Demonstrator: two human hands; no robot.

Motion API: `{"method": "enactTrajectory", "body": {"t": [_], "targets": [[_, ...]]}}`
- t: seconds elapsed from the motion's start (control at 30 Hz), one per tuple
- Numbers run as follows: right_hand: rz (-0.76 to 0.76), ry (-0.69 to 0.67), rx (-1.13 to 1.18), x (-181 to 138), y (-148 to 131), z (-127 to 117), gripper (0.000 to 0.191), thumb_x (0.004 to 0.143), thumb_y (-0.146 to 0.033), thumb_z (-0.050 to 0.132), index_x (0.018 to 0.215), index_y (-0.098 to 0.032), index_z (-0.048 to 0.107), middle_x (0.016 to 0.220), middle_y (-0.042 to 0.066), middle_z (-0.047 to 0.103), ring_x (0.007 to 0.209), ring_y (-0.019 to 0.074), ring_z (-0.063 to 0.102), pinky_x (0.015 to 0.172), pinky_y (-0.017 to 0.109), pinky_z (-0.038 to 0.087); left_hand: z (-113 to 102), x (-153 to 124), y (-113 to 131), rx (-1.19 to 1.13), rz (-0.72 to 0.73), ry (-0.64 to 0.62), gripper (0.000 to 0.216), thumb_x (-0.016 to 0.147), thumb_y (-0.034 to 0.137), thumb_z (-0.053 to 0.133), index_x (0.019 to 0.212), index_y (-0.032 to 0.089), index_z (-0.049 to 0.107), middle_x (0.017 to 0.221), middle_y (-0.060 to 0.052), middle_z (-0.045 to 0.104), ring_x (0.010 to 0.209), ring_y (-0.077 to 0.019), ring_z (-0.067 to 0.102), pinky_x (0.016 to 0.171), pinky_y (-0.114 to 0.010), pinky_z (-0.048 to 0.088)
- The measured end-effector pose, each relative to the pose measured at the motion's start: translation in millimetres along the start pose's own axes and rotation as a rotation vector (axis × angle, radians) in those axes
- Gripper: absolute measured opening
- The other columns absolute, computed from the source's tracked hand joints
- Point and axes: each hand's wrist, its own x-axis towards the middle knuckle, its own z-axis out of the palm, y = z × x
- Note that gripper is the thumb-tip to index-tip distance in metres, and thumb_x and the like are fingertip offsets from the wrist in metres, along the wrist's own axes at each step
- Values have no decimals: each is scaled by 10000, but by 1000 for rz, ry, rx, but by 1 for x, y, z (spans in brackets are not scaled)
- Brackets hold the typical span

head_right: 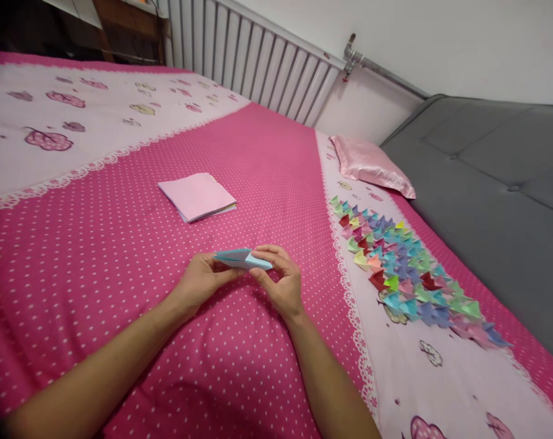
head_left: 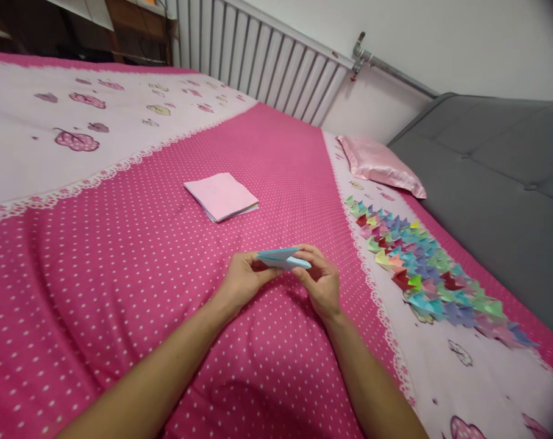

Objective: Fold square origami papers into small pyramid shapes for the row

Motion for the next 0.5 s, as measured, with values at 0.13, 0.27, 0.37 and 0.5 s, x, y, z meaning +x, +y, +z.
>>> {"method": "enactTrajectory", "body": {"t": [0.13, 0.27, 0.37, 0.5], "targets": [[-48, 24, -85, 1, 2, -1, 166, 738, -277, 646, 896, -290, 697, 972, 34, 634, 938, 183, 573, 813, 325, 460, 0, 0, -1, -19, 9, -15, 287, 605, 178, 709, 884, 113, 701, 909, -82, 710, 820, -184, 649, 843, -320, 473], [-123, 18, -159, 2, 2, -1, 154, 749, -272, 636, 888, -267, 702, 927, 33, 666, 888, 178, 602, 810, 336, 473, 0, 1, -1, -14, 23, -17, 296, 599, 192, 719, 885, 118, 704, 906, -78, 711, 827, -197, 651, 847, -334, 475], [-171, 15, -159, 2, 0, -1, 141, 752, -236, 639, 873, -267, 705, 866, 19, 692, 828, 168, 621, 769, 319, 489, 0, 1, -2, -12, 41, -13, 275, 591, 211, 732, 851, 124, 711, 895, -74, 714, 824, -203, 651, 846, -341, 476], [-161, -7, -147, 1, -1, -1, 123, 764, -227, 629, 844, -266, 714, 808, 13, 714, 749, 170, 643, 706, 310, 508, -1, 1, -3, 12, 45, -8, 223, 599, 213, 730, 804, 126, 718, 889, -81, 714, 809, -201, 652, 838, -339, 481]]}}
